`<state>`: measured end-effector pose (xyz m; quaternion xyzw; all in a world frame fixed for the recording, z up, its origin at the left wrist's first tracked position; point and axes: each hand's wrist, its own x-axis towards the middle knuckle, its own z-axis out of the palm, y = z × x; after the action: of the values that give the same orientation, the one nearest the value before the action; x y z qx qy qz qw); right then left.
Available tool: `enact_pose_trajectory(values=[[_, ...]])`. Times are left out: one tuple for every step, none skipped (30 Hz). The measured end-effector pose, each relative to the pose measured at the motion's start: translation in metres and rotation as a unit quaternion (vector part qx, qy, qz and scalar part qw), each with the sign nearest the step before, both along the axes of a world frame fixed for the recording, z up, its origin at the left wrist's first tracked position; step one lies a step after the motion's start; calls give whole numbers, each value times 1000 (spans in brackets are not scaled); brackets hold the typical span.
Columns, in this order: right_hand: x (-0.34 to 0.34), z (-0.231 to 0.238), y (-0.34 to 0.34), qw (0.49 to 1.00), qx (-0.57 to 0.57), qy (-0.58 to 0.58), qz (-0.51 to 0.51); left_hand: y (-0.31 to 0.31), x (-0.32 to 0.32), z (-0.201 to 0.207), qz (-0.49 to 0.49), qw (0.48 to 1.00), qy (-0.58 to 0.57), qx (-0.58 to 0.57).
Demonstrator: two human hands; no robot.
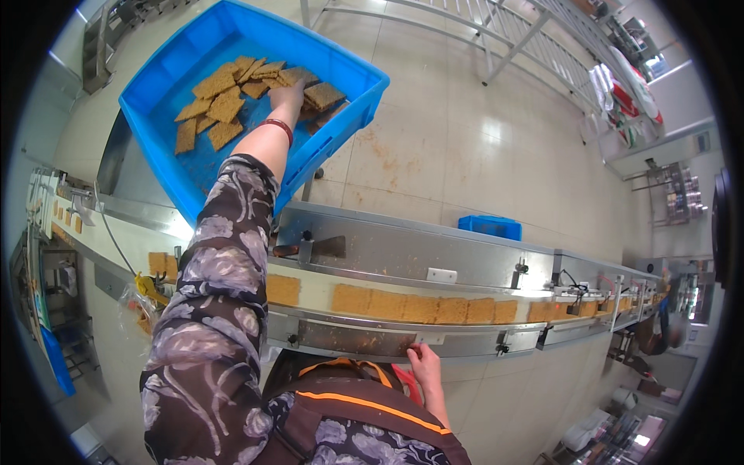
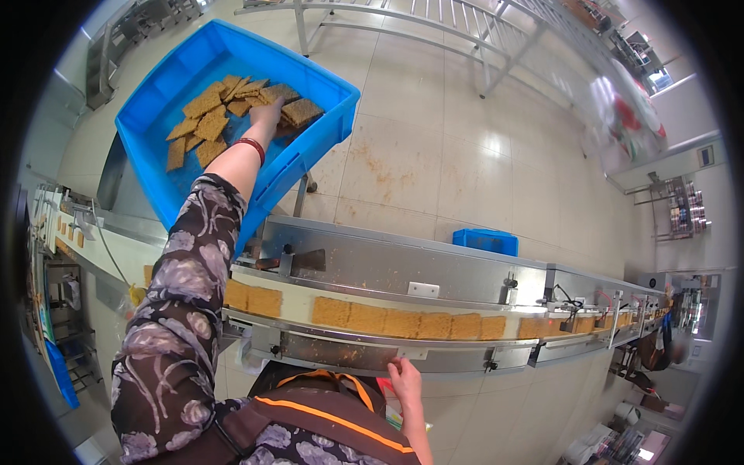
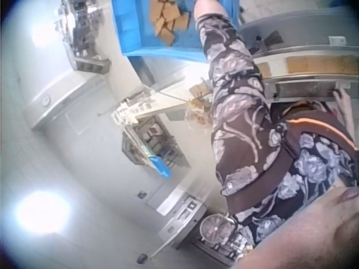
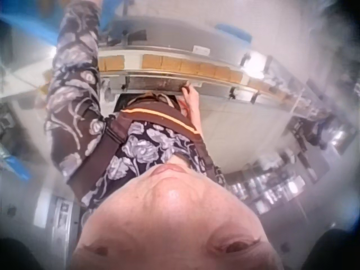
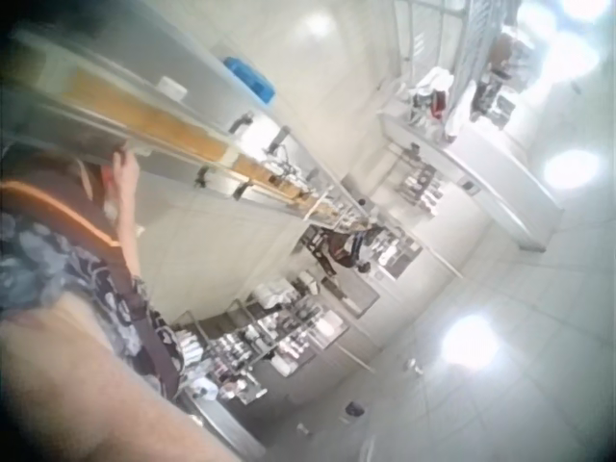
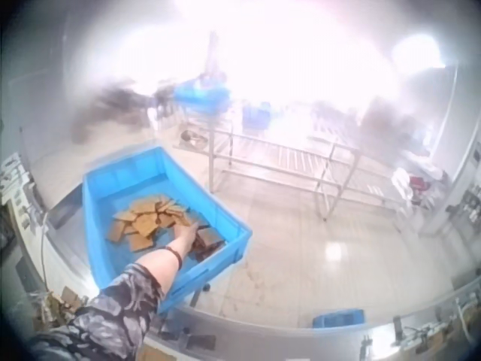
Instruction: The person picks rectangular biscuits from a blue bin and places them one by one onto a moving conveyor belt. The person repeatedly refills the bin and continues arranging the biscuits in a single file on the belt.
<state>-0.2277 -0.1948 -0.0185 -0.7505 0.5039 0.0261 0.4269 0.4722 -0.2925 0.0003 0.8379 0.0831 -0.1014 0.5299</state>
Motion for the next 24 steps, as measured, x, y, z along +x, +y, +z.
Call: enact_pose_trajectory(values=[[-2,-3,1,1000,1,-4,4,6,4,-5,-7,1000,-5,-5],[-1,-3,1,1000,-6,-5,6,7,0,-5,-19,999,12,-47],[2,0,1,1000,-13,-4,7,7,-11,3,-32,995,30,-88],[6,2,-1,1000,-20,-4,8,9,-22,11,-44,989,49,-130],[9,4,-3,1000,-20,-3,8,16,-33,28,-55,982,64,-168],[9,6,-4,1000,-15,0,9,26,-45,40,-65,974,82,-202],[12,5,-9,1000,-21,0,22,34,-52,49,-74,964,99,-236],[14,3,-11,999,-16,-3,28,45,-52,53,-86,955,119,-257],[13,-2,-12,998,-37,-8,42,55,-48,51,-97,945,144,-276],[16,2,-15,998,-38,1,58,65,-49,48,-107,934,170,-295],[19,5,-16,997,-40,-4,63,71,-51,52,-117,938,170,-277],[25,11,-17,998,-31,-3,60,75,-52,59,-127,942,168,-261],[31,19,-18,998,-23,-3,59,83,-54,63,-128,950,156,-238],[38,23,-20,998,-16,-7,61,92,-59,77,-151,958,134,-202],[39,23,-19,997,-17,-8,72,100,-59,79,-155,959,138,-193],[39,23,-19,996,-18,-10,82,108,-59,80,-158,960,142,-184],[41,22,-20,995,-22,-15,94,116,-56,82,-166,955,138,-204],[43,21,-20,993,-29,-16,110,124,-55,84,-174,949,134,-224],[45,20,-19,991,-36,-18,126,134,-53,86,-183,943,129,-245],[50,24,-19,989,-44,-18,141,142,-57,95,-189,941,118,-256],[55,28,-20,987,-47,-23,152,152,-60,104,-195,938,107,-268],[60,33,-21,987,-33,-19,154,161,-63,113,-201,934,95,-279],[69,43,-23,987,-20,-16,158,170,-63,121,-192,932,99,-290],[75,49,-25,987,-7,-12,163,180,-64,129,-201,924,104,-308]])
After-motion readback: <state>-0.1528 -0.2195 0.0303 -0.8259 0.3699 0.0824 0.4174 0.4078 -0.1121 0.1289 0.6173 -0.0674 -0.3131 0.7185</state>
